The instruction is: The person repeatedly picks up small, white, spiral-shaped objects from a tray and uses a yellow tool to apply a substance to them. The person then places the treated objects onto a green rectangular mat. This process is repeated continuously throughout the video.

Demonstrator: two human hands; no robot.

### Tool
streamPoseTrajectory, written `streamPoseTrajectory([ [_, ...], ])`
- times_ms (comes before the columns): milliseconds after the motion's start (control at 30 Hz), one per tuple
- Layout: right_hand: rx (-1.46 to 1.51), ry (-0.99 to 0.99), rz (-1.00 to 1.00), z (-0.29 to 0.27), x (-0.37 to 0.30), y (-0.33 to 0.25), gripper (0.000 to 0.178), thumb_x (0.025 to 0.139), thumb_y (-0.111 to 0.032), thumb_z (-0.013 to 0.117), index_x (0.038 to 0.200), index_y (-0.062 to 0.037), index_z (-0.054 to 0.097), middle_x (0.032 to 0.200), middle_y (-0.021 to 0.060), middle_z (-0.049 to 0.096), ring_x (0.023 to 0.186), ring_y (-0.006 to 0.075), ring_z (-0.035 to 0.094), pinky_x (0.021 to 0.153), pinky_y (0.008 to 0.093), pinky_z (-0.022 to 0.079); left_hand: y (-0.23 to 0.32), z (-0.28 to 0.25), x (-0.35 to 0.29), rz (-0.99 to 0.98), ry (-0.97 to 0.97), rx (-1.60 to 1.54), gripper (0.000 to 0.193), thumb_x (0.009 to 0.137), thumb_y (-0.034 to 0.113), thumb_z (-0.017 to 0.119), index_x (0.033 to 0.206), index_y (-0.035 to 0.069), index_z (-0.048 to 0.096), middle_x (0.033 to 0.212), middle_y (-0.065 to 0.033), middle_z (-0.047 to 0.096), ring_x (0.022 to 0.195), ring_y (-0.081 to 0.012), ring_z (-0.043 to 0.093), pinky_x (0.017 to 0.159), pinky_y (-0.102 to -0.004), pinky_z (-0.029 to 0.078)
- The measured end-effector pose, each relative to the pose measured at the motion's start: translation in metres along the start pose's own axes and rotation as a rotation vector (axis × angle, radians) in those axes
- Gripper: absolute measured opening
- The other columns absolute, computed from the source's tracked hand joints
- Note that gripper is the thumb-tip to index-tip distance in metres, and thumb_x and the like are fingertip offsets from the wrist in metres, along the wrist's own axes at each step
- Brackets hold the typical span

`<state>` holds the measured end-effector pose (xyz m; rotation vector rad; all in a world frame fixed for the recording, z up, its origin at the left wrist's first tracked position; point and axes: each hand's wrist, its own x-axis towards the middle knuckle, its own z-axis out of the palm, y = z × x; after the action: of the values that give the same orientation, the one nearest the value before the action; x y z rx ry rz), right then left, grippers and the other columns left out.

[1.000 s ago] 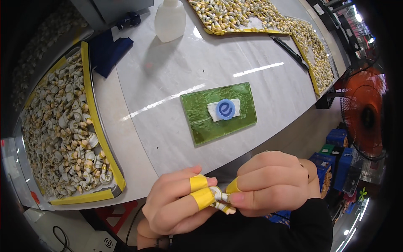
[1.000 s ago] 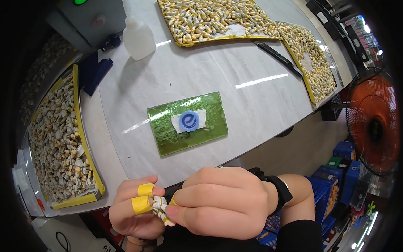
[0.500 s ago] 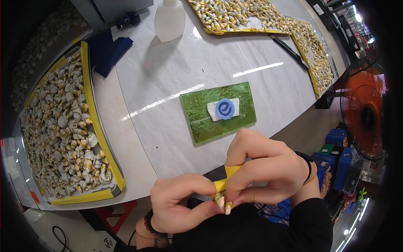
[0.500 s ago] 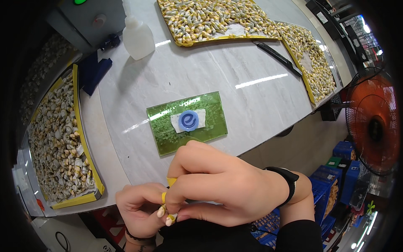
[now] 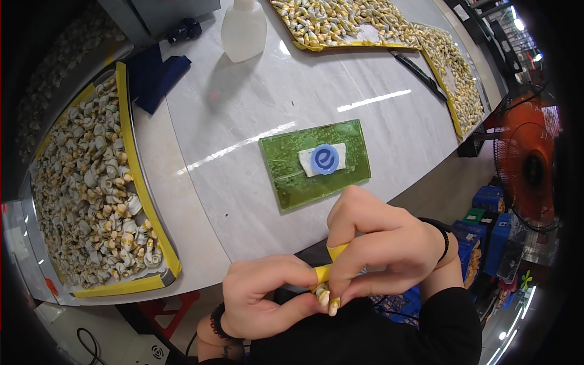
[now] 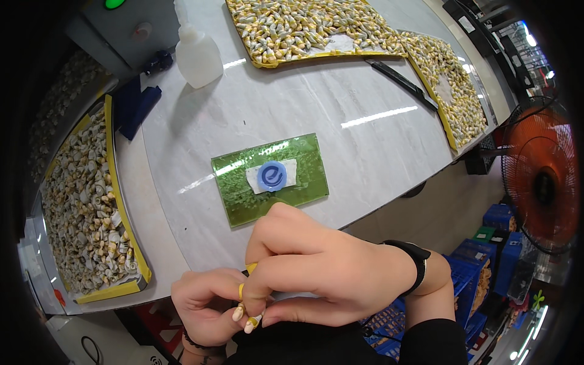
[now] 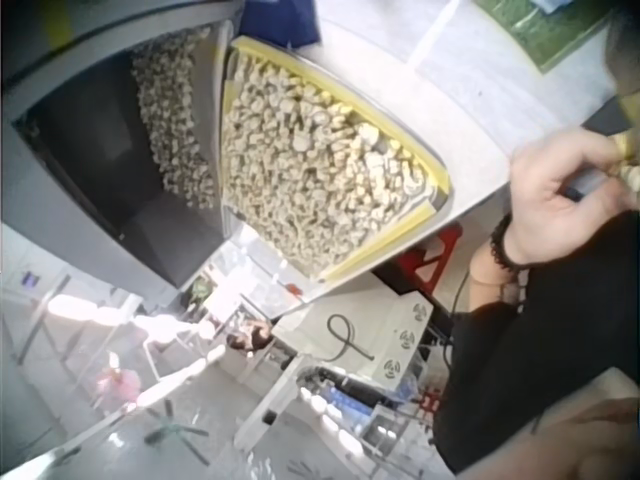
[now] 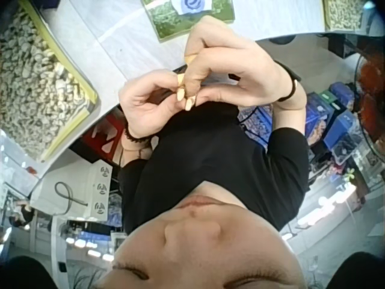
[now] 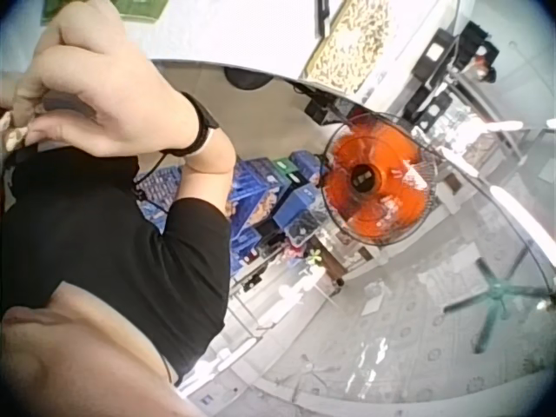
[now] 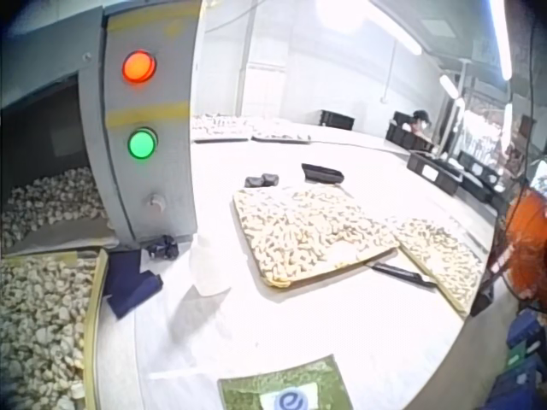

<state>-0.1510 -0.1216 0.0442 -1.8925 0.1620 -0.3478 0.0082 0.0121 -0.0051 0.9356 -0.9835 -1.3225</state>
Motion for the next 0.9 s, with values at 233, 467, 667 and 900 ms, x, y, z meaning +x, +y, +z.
streamPoseTrajectory([
  [233,0.11,0.033,-0.003,0.002,-0.006,0.005,0.017,0.07,-0.019,0.078,0.077,-0.0091,0.066,0.081,0.002,0.048,0.076,0.021,0.048,0.066,0.0308,0.04,0.001,0.001,0.002,-0.023,-0.02,-0.057,0.02,0.073,0.006,0.075,0.085,-0.003,0.064,0.076,-0.0122,0.065,0.066,-0.0181,0.064,0.061,-0.0246,0.049],
  [467,0.052,0.005,0.012,0.0,-0.003,0.003,0.014,0.071,-0.015,0.077,0.076,-0.0086,0.066,0.08,0.0024,0.049,0.075,0.0209,0.049,0.065,0.0305,0.041,0.002,0.001,0.003,-0.021,-0.042,0.006,0.019,0.074,0.008,0.075,0.086,-0.002,0.065,0.077,-0.0105,0.066,0.065,-0.0177,0.063,0.059,-0.0246,0.048],
  [667,0.036,-0.053,-0.105,0.003,0.002,0.0,0.021,0.076,-0.014,0.073,0.094,-0.0073,0.067,0.086,0.0051,0.053,0.079,0.0199,0.05,0.066,0.0288,0.04,0.048,-0.017,-0.002,0.055,-0.109,0.502,0.02,0.071,0.006,0.075,0.088,0.0,0.066,0.079,-0.0096,0.066,0.066,-0.0213,0.064,0.058,-0.0287,0.05],
  [900,-0.02,0.423,-0.098,-0.007,-0.027,0.002,0.025,0.061,-0.025,0.082,0.078,-0.01,0.072,0.082,0.0027,0.054,0.072,0.0173,0.051,0.063,0.0279,0.039,0.146,-0.077,-0.017,0.056,0.263,1.512,0.029,0.064,0.012,0.07,0.09,-0.001,0.064,0.08,-0.0133,0.063,0.076,-0.0261,0.058,0.069,-0.0336,0.045],
])
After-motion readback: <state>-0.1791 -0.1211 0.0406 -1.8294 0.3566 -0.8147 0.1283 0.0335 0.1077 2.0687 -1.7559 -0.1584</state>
